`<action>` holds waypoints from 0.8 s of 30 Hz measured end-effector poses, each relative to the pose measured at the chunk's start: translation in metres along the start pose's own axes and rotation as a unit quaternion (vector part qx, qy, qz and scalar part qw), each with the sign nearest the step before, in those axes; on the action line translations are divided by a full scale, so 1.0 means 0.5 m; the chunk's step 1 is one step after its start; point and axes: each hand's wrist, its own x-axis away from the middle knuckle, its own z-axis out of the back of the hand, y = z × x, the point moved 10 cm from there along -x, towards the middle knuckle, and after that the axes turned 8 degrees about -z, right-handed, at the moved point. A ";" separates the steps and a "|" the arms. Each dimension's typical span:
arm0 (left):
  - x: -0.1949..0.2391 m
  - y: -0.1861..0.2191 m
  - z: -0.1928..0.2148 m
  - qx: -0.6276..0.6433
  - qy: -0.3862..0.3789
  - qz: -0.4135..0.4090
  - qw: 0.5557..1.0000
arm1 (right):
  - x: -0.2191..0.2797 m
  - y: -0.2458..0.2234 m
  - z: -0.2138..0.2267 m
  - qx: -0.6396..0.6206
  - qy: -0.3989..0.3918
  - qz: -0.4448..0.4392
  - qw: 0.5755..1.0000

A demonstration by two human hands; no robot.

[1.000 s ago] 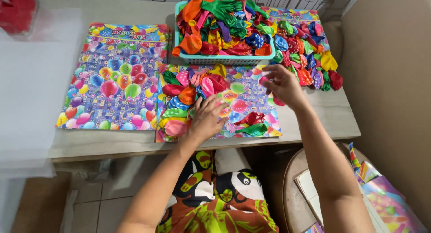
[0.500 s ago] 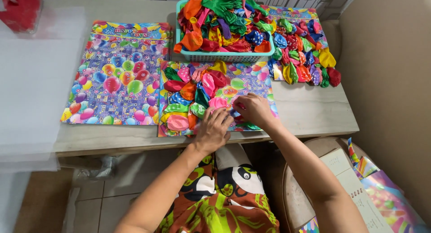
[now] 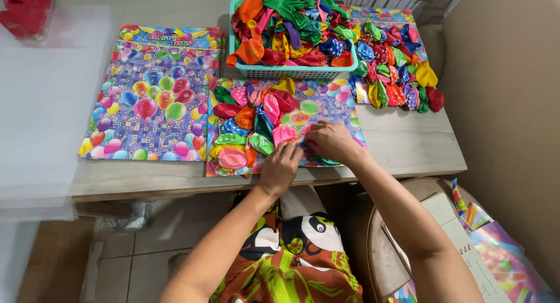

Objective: Organizing and arranging colorful balloons from a basket onto decorative display cards.

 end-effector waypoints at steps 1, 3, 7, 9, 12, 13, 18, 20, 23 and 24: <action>0.003 0.000 -0.004 0.000 0.000 0.000 1.000 | -0.005 0.004 -0.006 0.000 0.000 0.000 1.000; 0.009 -0.003 -0.012 -0.002 0.002 0.006 1.000 | -0.014 0.003 -0.035 -0.026 -0.040 0.023 0.999; -0.006 -0.004 0.005 0.001 0.007 0.004 1.000 | -0.015 0.011 -0.007 -0.031 -0.041 0.015 0.999; -0.011 -0.001 0.015 -0.005 0.013 -0.004 1.000 | -0.017 0.010 -0.015 -0.037 -0.060 0.018 0.997; -0.013 -0.003 0.019 -0.001 0.017 -0.005 1.000 | -0.031 0.011 -0.047 -0.025 -0.060 0.034 0.997; -0.012 -0.001 0.017 0.000 0.017 -0.006 1.000 | -0.029 0.015 -0.045 -0.025 -0.059 0.033 0.997; -0.007 0.003 0.020 -0.003 0.021 0.000 1.000 | -0.031 0.036 -0.059 -0.132 -0.125 -0.005 0.983; -0.014 0.002 0.028 -0.002 0.027 0.000 1.000 | -0.024 0.025 -0.018 -0.168 -0.126 -0.031 0.977; -0.016 -0.001 0.033 -0.007 0.035 0.001 0.999 | -0.018 0.017 0.008 -0.233 -0.125 -0.064 0.962; -0.015 0.001 0.033 -0.010 0.036 -0.001 0.999 | -0.014 0.018 0.010 -0.263 -0.121 -0.074 0.954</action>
